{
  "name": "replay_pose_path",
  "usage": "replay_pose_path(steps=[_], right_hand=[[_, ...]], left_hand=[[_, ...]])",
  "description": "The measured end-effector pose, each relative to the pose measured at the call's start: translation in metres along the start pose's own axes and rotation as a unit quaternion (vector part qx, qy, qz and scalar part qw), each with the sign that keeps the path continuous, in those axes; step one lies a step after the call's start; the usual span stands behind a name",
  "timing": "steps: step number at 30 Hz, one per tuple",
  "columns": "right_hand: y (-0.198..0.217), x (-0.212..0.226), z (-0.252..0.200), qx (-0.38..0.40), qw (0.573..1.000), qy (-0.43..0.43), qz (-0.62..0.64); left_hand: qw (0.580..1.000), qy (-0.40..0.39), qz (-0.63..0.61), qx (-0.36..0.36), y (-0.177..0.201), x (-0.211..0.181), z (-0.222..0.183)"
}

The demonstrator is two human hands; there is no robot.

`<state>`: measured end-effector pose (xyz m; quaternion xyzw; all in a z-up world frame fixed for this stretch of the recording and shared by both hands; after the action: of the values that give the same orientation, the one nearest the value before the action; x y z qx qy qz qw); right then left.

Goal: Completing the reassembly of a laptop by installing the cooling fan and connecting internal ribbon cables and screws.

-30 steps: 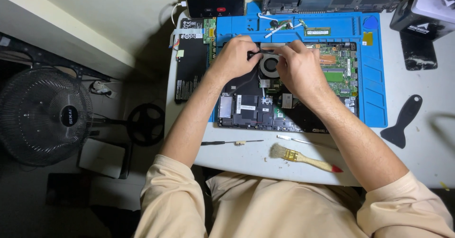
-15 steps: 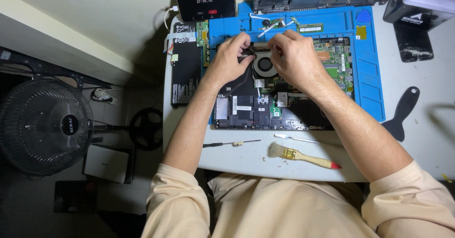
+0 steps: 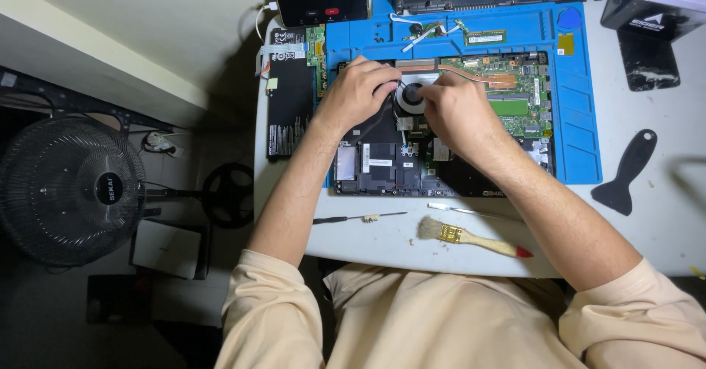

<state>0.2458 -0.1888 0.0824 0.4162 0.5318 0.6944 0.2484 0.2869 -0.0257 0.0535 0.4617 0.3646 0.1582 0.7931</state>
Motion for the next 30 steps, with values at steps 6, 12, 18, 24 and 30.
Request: replay_pose_path(steps=[6,12,18,24,30], right_hand=[[0.003,-0.004,0.006,0.01,1.0,0.001,0.002],[-0.026,0.004,0.0,0.045,0.994,-0.017,0.101],[-0.037,0.009,-0.001,0.046,0.986,-0.032,0.158],[-0.035,0.003,-0.002,0.048,0.988,-0.004,0.145],[-0.038,-0.011,-0.004,0.032,0.991,-0.01,0.133]], left_hand=[[1.0,-0.005,0.007,-0.005,0.004,-0.001,0.001],[1.0,-0.005,0.01,0.015,0.004,0.005,0.001],[0.999,-0.005,0.009,0.048,0.008,0.003,0.004],[0.996,-0.021,0.046,0.075,0.001,-0.001,0.005],[0.996,-0.027,0.012,0.079,0.018,-0.018,0.002]])
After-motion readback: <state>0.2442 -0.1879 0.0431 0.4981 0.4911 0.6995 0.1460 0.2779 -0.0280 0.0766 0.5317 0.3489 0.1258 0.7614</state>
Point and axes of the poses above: each hand's wrist, its own z-axis towards the middle knuckle, its own y-axis out of the back of the hand, x = y × z, the point moved 7 cm from there along z, towards the middle knuckle, and after that the axes turned 9 degrees about x, right-handed, at the moved point
